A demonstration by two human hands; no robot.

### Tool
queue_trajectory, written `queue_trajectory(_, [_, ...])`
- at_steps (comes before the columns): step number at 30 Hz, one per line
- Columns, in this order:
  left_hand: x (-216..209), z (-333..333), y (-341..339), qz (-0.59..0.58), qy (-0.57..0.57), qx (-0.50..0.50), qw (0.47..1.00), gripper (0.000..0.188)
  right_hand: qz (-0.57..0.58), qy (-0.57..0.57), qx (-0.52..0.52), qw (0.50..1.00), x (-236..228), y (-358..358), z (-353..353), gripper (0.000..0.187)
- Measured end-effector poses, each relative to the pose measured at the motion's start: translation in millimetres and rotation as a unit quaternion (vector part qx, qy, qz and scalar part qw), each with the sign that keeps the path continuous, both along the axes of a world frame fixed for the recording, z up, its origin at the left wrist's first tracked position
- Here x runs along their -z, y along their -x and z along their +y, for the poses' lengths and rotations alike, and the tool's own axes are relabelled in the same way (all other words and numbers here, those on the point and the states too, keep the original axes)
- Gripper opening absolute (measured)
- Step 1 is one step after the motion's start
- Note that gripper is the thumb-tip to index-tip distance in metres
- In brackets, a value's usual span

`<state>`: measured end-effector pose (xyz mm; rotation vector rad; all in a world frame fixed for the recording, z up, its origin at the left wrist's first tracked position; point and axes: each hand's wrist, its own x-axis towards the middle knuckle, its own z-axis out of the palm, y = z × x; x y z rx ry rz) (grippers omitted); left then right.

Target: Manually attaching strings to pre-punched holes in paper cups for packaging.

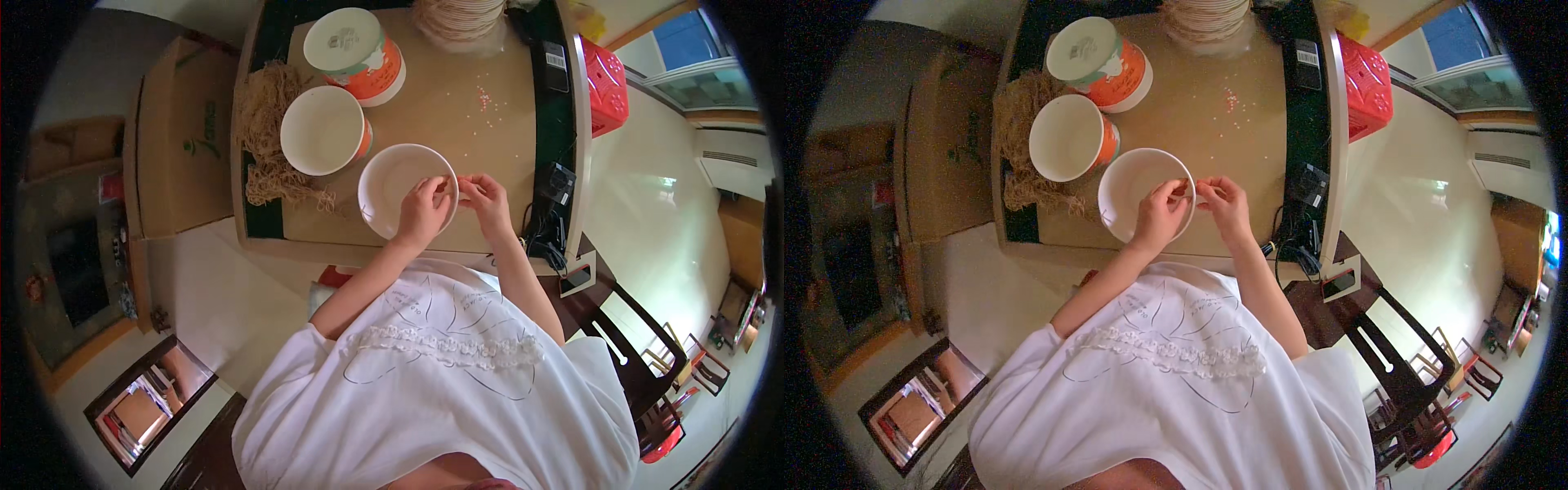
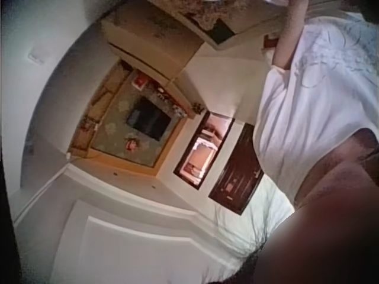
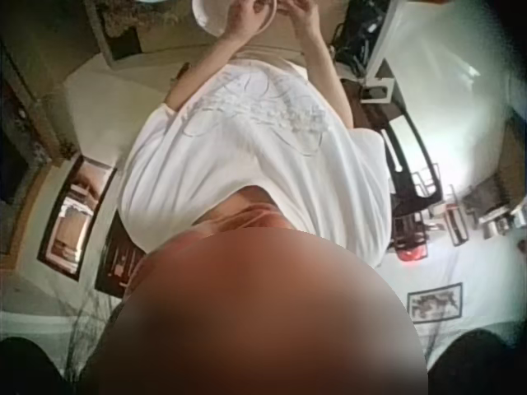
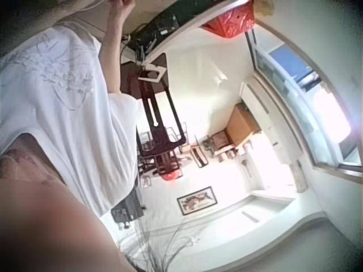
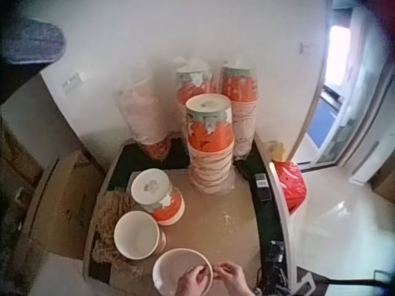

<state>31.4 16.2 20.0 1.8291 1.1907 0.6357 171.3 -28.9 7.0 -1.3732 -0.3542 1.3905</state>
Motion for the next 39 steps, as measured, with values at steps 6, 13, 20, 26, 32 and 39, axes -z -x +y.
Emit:
queue_trajectory(6, [-1.7, -1.7, -3.7, -0.037, 0.008, -0.002, 0.999, 0.026, -0.037, 0.023, 0.012, 0.999, 7.5, 0.6, 2.3, 0.011])
queue_trajectory(13, [-1.6, -3.0, -2.6, -0.038, -0.001, 0.0, 0.999, 0.022, -0.047, 0.009, -0.011, 0.999, 10.1, 2.5, 0.0, 0.012])
queue_trajectory(20, [-9.7, 1.8, -5.8, 0.042, -0.086, 0.027, 0.995, 0.006, -0.076, 0.002, -0.031, 0.997, 4.5, 2.2, -1.4, 0.013])
queue_trajectory(26, [-3.8, 3.4, -6.9, 0.014, -0.036, 0.003, 0.999, 0.003, -0.104, 0.0, -0.068, 0.992, -8.4, -2.6, -4.0, 0.012])
queue_trajectory(32, [15.4, 8.0, -2.1, -0.141, 0.147, -0.065, 0.977, 0.005, -0.23, -0.052, -0.161, 0.958, -77.7, 11.4, -16.2, 0.018])
queue_trajectory(39, [16.9, 13.6, -3.8, -0.234, 0.368, -0.082, 0.896, 0.006, -0.507, -0.066, -0.241, 0.825, -80.0, -8.9, 22.9, 0.012])
